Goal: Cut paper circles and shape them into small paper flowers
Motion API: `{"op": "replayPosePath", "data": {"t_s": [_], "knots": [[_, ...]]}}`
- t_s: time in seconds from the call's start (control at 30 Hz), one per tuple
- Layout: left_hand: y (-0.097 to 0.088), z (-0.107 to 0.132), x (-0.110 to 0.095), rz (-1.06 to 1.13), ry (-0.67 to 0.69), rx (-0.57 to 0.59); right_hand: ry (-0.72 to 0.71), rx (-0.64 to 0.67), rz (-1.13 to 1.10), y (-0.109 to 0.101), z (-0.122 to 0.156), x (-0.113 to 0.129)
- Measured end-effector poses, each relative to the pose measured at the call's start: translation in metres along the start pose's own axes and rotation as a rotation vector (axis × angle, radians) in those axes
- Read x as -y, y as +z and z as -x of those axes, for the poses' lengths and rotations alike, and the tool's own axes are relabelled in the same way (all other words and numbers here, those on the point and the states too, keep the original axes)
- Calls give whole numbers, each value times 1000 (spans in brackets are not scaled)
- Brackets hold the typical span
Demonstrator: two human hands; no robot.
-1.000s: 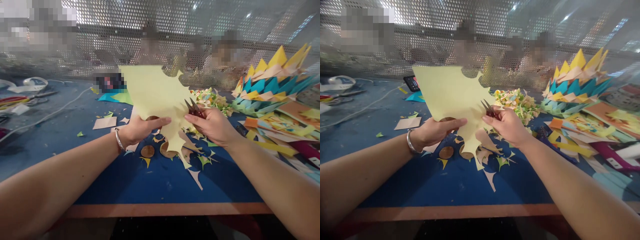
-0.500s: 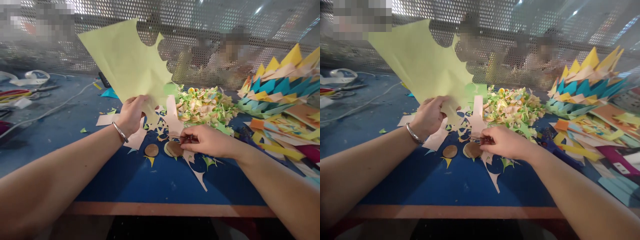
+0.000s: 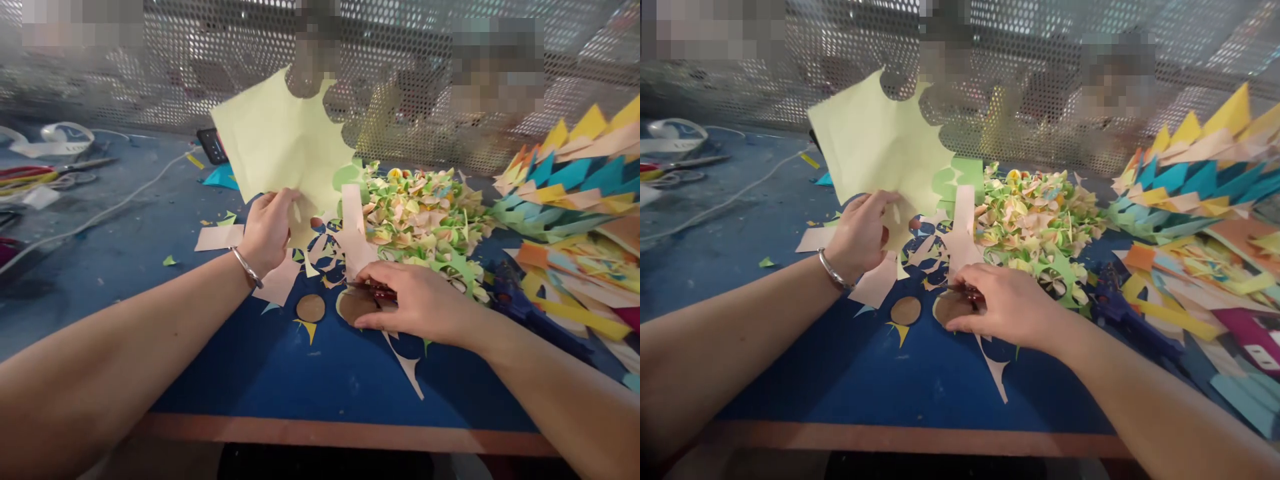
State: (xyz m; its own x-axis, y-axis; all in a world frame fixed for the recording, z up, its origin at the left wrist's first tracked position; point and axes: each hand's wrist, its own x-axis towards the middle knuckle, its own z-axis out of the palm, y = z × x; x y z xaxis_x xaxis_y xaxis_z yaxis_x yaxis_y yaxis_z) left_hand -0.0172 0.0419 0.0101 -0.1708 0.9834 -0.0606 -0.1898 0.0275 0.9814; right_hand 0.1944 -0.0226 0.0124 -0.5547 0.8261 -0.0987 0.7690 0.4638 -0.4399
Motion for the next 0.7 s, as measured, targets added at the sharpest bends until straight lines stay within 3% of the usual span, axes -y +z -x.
{"op": "replayPosePath", "data": {"t_s": [0.2, 0.33, 0.5, 0.7], "knots": [[0, 0, 10, 37, 47, 120, -51, -10, 54, 2, 2, -1], [4, 4, 3, -20, 6, 79, -85, 2, 68, 0, 5, -1], [0, 11, -11, -105, 33, 146, -75, -58, 61, -1, 3, -6], [-17, 10, 0, 26, -44, 88, 0, -48, 61, -5, 1, -8]]}}
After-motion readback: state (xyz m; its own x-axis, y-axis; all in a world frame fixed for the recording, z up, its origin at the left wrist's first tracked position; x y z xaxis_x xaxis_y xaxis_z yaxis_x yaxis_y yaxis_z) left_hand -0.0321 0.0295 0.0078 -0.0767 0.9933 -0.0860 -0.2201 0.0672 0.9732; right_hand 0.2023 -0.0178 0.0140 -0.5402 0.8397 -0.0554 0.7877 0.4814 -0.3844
